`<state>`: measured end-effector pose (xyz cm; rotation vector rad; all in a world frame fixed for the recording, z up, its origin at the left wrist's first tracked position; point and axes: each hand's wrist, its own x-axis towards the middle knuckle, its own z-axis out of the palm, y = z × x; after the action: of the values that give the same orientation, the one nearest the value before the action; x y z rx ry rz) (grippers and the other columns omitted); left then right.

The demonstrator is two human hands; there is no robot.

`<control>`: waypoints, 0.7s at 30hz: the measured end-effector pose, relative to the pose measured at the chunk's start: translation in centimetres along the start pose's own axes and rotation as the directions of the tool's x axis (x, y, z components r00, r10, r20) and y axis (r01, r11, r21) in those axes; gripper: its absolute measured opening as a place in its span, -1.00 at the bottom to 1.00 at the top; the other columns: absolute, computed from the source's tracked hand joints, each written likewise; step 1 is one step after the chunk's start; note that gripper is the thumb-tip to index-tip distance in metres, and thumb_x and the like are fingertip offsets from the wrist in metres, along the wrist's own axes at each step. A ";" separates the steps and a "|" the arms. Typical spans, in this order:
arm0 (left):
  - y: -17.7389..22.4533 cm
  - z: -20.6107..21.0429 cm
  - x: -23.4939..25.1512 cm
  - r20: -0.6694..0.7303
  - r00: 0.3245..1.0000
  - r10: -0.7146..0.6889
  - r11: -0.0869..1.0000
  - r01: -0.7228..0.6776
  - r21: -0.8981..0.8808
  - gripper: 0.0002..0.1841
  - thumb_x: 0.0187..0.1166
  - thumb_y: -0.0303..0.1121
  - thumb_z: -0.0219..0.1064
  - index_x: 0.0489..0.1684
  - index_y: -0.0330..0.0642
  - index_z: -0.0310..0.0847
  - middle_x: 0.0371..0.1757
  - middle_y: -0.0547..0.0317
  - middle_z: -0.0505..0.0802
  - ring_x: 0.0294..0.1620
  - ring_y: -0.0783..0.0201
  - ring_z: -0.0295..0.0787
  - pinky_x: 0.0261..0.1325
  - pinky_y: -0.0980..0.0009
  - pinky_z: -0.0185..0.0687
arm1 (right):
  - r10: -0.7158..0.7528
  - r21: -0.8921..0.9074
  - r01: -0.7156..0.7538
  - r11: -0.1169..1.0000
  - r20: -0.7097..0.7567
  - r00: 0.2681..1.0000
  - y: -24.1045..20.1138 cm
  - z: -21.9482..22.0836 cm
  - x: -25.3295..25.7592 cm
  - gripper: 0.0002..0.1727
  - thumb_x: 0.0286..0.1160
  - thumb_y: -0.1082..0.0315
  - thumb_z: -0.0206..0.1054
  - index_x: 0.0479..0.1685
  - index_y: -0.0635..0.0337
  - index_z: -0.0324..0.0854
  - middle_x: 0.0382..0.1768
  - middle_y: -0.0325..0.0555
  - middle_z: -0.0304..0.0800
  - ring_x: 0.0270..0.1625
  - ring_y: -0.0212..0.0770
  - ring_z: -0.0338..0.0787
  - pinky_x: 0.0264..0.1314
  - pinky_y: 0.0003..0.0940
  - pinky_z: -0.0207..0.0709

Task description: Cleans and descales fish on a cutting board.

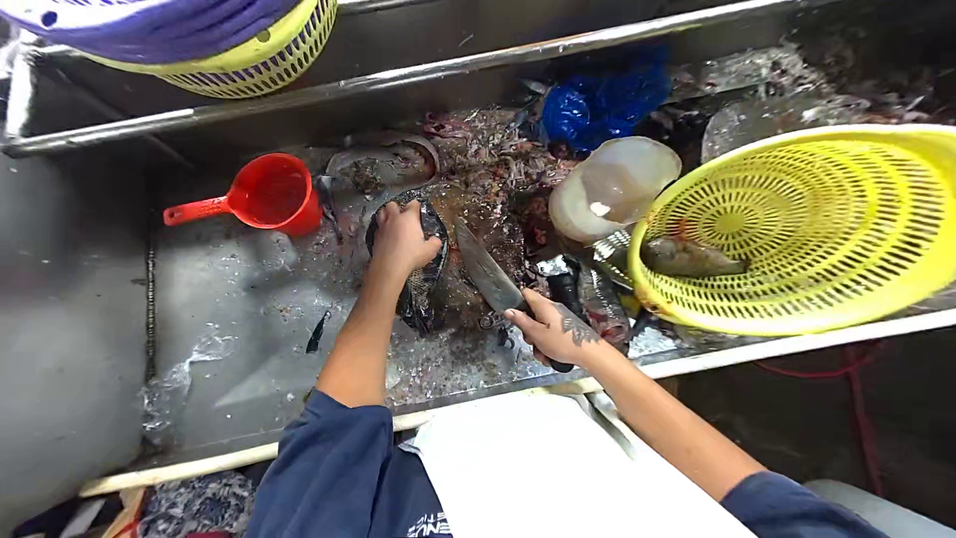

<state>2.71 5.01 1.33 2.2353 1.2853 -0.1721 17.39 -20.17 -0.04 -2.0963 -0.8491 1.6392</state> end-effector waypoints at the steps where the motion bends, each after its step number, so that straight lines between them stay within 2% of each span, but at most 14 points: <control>1: 1.1 0.1 -0.2 -0.014 1.000 0.007 0.998 -0.006 0.069 -0.16 0.34 0.07 0.56 0.65 -0.15 0.46 0.53 -0.36 0.54 0.57 -0.36 0.42 0.36 -0.31 0.58 | -0.010 0.020 0.009 1.000 0.002 1.000 0.6 0.2 0.1 -0.55 0.83 -0.08 0.10 0.38 0.07 0.36 -0.40 -0.03 0.64 -0.62 -0.14 0.70 -0.53 -0.17 0.72; 3: 3.2 1.0 -0.5 -0.003 1.000 -0.012 0.983 0.012 0.185 -0.06 0.34 0.14 0.57 0.66 -0.31 0.37 0.57 -0.41 0.49 0.59 -0.42 0.40 0.28 -0.29 0.66 | -0.022 0.063 0.022 0.998 0.000 1.000 1.4 0.7 0.4 -0.56 0.83 -0.07 0.10 0.36 0.07 0.36 -0.43 -0.05 0.63 -0.64 -0.15 0.70 -0.55 -0.18 0.72; 6: 5.4 2.8 -0.6 -0.009 0.995 -0.100 0.954 0.098 0.282 0.07 0.25 0.05 0.56 0.75 -0.42 0.14 0.55 -0.44 0.49 0.54 -0.43 0.46 0.18 -0.24 0.71 | -0.024 0.093 0.024 0.995 -0.003 1.000 1.8 1.1 0.5 -0.54 0.82 -0.08 0.11 0.37 0.06 0.36 -0.43 -0.04 0.63 -0.64 -0.15 0.69 -0.54 -0.17 0.73; 8: 6.7 3.5 -1.0 -0.009 0.991 -0.137 0.938 0.132 0.321 0.10 0.28 -0.03 0.53 0.81 -0.47 -0.01 0.60 -0.51 0.43 0.59 -0.47 0.40 0.25 -0.29 0.65 | -0.032 0.093 0.032 0.995 0.002 0.999 2.2 0.9 0.4 -0.55 0.81 -0.10 0.12 0.33 0.06 0.37 -0.43 -0.05 0.62 -0.65 -0.16 0.69 -0.55 -0.20 0.72; 10: 7.0 4.0 -1.5 0.008 0.992 -0.129 0.937 0.120 0.329 0.07 0.31 -0.08 0.52 0.80 -0.48 -0.01 0.62 -0.52 0.40 0.61 -0.47 0.36 0.29 -0.31 0.61 | -0.047 0.078 0.046 0.996 0.004 0.999 2.7 0.4 0.2 -0.57 0.80 -0.09 0.13 0.28 0.07 0.39 -0.43 -0.06 0.62 -0.65 -0.19 0.67 -0.56 -0.23 0.69; 13: 5.7 3.9 -1.8 -0.010 0.996 -0.090 0.967 0.089 0.240 -0.03 0.30 -0.14 0.51 0.77 -0.37 0.13 0.63 -0.48 0.40 0.61 -0.42 0.40 0.31 -0.23 0.67 | -0.053 0.046 0.052 0.998 0.015 0.998 3.3 -0.1 -0.1 -0.56 0.80 -0.10 0.14 0.27 0.06 0.40 -0.42 -0.07 0.63 -0.63 -0.21 0.68 -0.53 -0.24 0.70; 15: 5.1 3.2 -2.0 0.005 0.997 -0.080 0.984 0.078 0.161 -0.06 0.35 -0.25 0.50 0.79 -0.39 0.09 0.59 -0.48 0.44 0.59 -0.39 0.45 0.38 -0.20 0.64 | -0.058 0.036 0.057 0.998 0.017 0.998 3.7 -0.3 -0.1 -0.56 0.79 -0.10 0.15 0.28 0.07 0.42 -0.41 -0.07 0.64 -0.61 -0.19 0.69 -0.51 -0.23 0.70; 16: 4.8 2.5 -2.1 0.013 0.997 -0.077 0.993 0.076 0.085 -0.09 0.35 -0.33 0.49 0.78 -0.40 0.10 0.53 -0.47 0.51 0.54 -0.36 0.51 0.40 -0.21 0.62 | -0.061 0.034 0.061 0.998 0.013 0.998 3.9 -0.4 0.0 -0.55 0.79 -0.10 0.15 0.29 0.07 0.42 -0.40 -0.07 0.64 -0.61 -0.20 0.69 -0.51 -0.23 0.70; 18: 3.2 1.3 -2.2 -0.007 0.997 -0.083 0.986 0.081 -0.144 -0.17 0.30 -0.48 0.45 0.72 -0.34 0.23 0.37 -0.39 0.70 0.38 -0.27 0.69 0.35 -0.26 0.63 | -0.060 0.031 0.059 0.998 0.014 0.998 4.2 -0.5 -0.1 -0.54 0.79 -0.10 0.16 0.31 0.07 0.42 -0.38 -0.06 0.65 -0.60 -0.20 0.69 -0.50 -0.24 0.70; 20: 0.1 0.9 -2.1 -0.007 0.985 -0.170 0.920 0.156 -0.359 -0.20 0.33 -0.45 0.48 0.71 -0.17 0.27 0.36 -0.28 0.75 0.34 -0.17 0.76 0.36 -0.23 0.65 | -0.071 0.023 0.071 0.997 0.018 0.997 4.4 -0.6 0.0 -0.52 0.78 -0.11 0.17 0.34 0.07 0.43 -0.35 -0.04 0.67 -0.58 -0.19 0.71 -0.49 -0.21 0.70; 21: -1.2 1.0 -2.2 -0.021 0.977 -0.213 0.889 0.184 -0.420 -0.21 0.32 -0.41 0.55 0.67 -0.15 0.31 0.28 -0.26 0.79 0.24 -0.15 0.81 0.27 -0.20 0.71 | -0.079 0.018 0.079 0.997 0.023 0.997 4.2 -0.6 0.2 -0.51 0.78 -0.12 0.16 0.35 0.07 0.42 -0.34 -0.04 0.67 -0.57 -0.18 0.71 -0.48 -0.20 0.71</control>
<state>0.74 3.29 0.81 1.7592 1.4331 0.0983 19.06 -23.21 -2.57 -2.0094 -0.9106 1.6275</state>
